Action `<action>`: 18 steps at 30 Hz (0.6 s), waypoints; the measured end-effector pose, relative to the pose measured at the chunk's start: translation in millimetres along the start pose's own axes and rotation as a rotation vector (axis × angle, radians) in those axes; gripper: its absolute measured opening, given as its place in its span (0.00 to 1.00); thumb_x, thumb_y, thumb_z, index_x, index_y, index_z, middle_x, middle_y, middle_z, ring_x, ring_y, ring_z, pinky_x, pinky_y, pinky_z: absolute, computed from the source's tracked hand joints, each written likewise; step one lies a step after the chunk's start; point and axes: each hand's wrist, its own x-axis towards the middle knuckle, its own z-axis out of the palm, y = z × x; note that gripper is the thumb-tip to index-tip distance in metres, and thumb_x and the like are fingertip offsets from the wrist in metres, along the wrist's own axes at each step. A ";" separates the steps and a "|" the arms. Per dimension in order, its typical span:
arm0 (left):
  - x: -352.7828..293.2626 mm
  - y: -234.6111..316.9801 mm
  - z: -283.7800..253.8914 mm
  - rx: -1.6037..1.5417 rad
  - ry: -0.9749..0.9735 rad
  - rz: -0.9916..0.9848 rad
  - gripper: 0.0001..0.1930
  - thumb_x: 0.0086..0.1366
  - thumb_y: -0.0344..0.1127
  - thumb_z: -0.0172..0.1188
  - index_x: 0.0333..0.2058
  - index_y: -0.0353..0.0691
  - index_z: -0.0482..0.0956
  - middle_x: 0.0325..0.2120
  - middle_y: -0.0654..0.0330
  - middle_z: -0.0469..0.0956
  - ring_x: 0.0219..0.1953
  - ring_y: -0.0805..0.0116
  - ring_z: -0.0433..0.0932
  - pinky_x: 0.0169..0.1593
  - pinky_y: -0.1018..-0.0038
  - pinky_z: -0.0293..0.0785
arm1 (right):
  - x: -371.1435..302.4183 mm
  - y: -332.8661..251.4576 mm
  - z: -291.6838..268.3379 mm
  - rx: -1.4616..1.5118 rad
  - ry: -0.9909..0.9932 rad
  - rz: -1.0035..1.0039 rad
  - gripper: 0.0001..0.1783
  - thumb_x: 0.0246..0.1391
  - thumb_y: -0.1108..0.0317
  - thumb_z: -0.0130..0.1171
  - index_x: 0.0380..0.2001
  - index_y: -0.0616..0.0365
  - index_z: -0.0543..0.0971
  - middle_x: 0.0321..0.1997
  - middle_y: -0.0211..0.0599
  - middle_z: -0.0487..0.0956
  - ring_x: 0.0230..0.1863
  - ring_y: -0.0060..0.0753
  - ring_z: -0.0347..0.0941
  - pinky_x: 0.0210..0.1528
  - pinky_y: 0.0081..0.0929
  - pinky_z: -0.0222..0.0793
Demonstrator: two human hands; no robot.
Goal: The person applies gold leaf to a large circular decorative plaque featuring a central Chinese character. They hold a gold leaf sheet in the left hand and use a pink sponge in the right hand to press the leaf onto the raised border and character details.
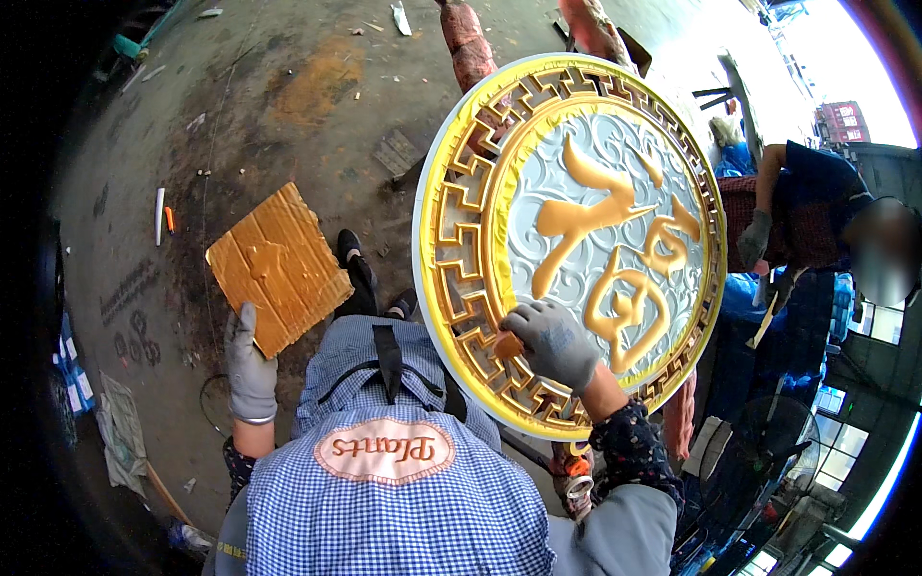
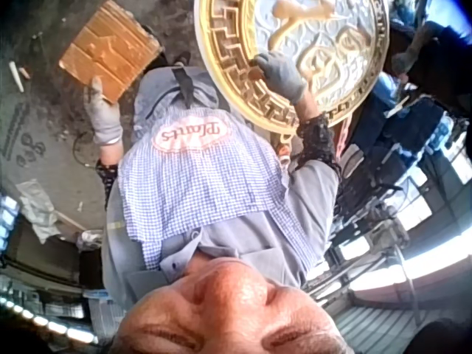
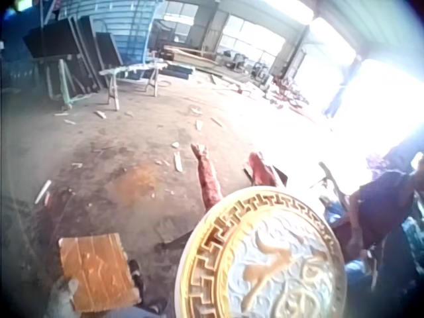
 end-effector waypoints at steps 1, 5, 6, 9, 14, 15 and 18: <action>-1.4 -1.7 0.9 -0.039 0.001 -0.023 0.28 0.75 0.24 0.58 0.70 0.55 0.72 0.60 0.48 0.74 0.58 0.52 0.79 0.58 0.64 0.82 | -6.7 -0.6 -0.1 -0.025 -0.036 -0.008 0.18 0.49 0.74 0.64 0.46 0.49 0.81 0.45 0.34 0.82 0.49 0.43 0.79 0.51 0.42 0.74; -4.2 -8.2 6.7 -0.232 0.017 -0.134 0.27 0.75 0.23 0.58 0.69 0.54 0.73 0.59 0.49 0.75 0.58 0.53 0.80 0.58 0.64 0.82 | -23.3 -1.7 -5.6 -0.042 -0.169 0.044 0.17 0.51 0.73 0.63 0.46 0.49 0.82 0.45 0.34 0.81 0.49 0.43 0.79 0.52 0.40 0.73; -3.8 -6.4 7.1 -0.296 0.011 -0.180 0.27 0.74 0.23 0.58 0.69 0.53 0.73 0.59 0.48 0.75 0.58 0.53 0.80 0.58 0.64 0.82 | -18.5 -3.9 -10.8 -0.038 -0.129 0.057 0.20 0.47 0.76 0.63 0.46 0.50 0.82 0.46 0.35 0.83 0.51 0.46 0.80 0.56 0.44 0.72; 0.5 1.1 2.1 -0.057 0.000 -0.040 0.24 0.75 0.25 0.58 0.67 0.48 0.74 0.58 0.48 0.75 0.57 0.54 0.80 0.57 0.64 0.82 | 8.6 0.9 -15.5 0.050 0.057 0.042 0.22 0.46 0.79 0.63 0.47 0.51 0.82 0.49 0.37 0.83 0.52 0.47 0.80 0.54 0.43 0.74; -3.6 -12.1 0.7 -0.234 -0.058 -0.231 0.23 0.75 0.27 0.58 0.67 0.41 0.73 0.65 0.51 0.72 0.64 0.57 0.76 0.63 0.63 0.78 | 25.5 8.3 -6.2 0.013 0.085 -0.002 0.19 0.49 0.75 0.63 0.47 0.49 0.81 0.46 0.35 0.81 0.48 0.46 0.78 0.49 0.43 0.74; -0.7 -8.0 1.0 -0.338 -0.046 -0.292 0.23 0.76 0.29 0.58 0.67 0.40 0.73 0.64 0.51 0.72 0.63 0.58 0.76 0.63 0.63 0.78 | 21.5 10.6 -2.0 0.021 0.077 -0.009 0.19 0.49 0.75 0.63 0.46 0.49 0.81 0.46 0.35 0.81 0.48 0.46 0.78 0.50 0.43 0.74; 2.4 1.6 2.6 -0.380 -0.044 -0.314 0.22 0.79 0.39 0.57 0.66 0.36 0.73 0.63 0.52 0.73 0.62 0.60 0.77 0.62 0.64 0.79 | 7.7 9.1 3.8 0.057 0.054 -0.017 0.19 0.49 0.75 0.63 0.46 0.49 0.82 0.45 0.35 0.81 0.48 0.46 0.79 0.51 0.43 0.74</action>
